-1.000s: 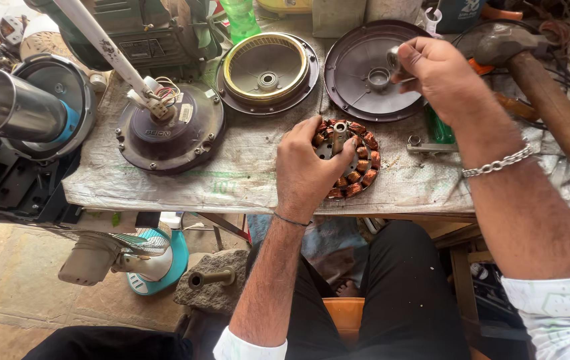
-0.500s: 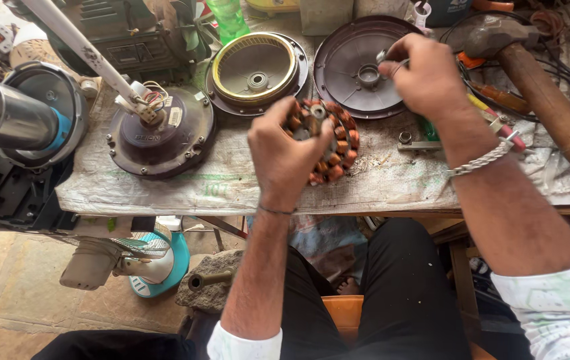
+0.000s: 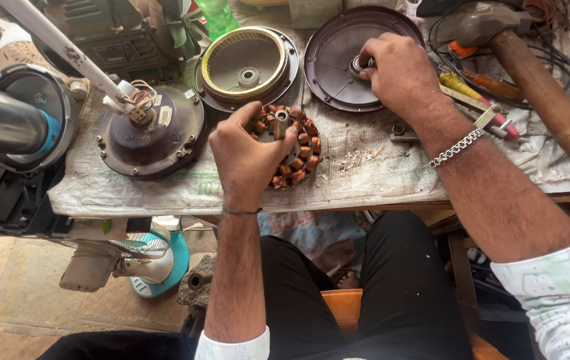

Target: The person disassembles a fan motor stator, removes a bearing using a bearing puller, and then uses a hammer to tap a bearing into a fan housing. The person handles the stator, bearing, bearing puller, hammer, and fan housing.

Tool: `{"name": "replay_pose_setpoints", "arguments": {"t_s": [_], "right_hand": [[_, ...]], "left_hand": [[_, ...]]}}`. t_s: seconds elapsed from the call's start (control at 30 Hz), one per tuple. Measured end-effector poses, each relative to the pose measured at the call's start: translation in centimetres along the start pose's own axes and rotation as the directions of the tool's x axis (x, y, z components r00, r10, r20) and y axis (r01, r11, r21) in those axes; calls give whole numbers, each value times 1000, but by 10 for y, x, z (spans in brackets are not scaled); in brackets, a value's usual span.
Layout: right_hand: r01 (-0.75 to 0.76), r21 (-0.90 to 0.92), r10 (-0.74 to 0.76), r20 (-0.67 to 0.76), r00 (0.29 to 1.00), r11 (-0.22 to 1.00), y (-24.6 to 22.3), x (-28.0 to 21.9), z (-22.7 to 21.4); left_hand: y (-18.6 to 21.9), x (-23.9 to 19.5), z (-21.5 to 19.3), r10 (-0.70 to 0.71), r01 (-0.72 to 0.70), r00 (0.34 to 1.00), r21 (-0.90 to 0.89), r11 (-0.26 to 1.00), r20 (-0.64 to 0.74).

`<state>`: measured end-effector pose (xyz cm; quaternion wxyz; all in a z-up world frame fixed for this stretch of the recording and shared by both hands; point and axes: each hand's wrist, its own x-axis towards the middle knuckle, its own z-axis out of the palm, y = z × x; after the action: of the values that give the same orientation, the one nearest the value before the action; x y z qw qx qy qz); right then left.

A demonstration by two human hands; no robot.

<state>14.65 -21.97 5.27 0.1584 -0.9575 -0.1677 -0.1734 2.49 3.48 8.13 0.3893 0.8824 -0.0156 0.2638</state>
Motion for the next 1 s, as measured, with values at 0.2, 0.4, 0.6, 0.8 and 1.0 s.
{"name": "replay_pose_setpoints", "arguments": {"t_s": [0.2, 0.4, 0.6, 0.8, 1.0], "right_hand": [[28, 19, -27, -49, 998, 999, 1, 5, 3], [7, 43, -6, -14, 1000, 999, 0, 8, 3], [-17, 76, 12, 77, 997, 997, -7, 6, -4], [-18, 133, 0, 131, 991, 991, -14, 0, -23], [-92, 135, 56, 248, 967, 987, -25, -13, -42]], "left_hand": [[-14, -10, -9, -68, 68, 998, -19, 998, 1], [-25, -11, -25, -122, 123, 992, 50, 991, -19], [-30, -15, -26, -20, 27, 997, 90, 996, -77], [-35, -20, -22, -16, 17, 991, 8, 1000, -130], [-43, -18, -18, 174, -157, 975, 124, 980, -141]]}}
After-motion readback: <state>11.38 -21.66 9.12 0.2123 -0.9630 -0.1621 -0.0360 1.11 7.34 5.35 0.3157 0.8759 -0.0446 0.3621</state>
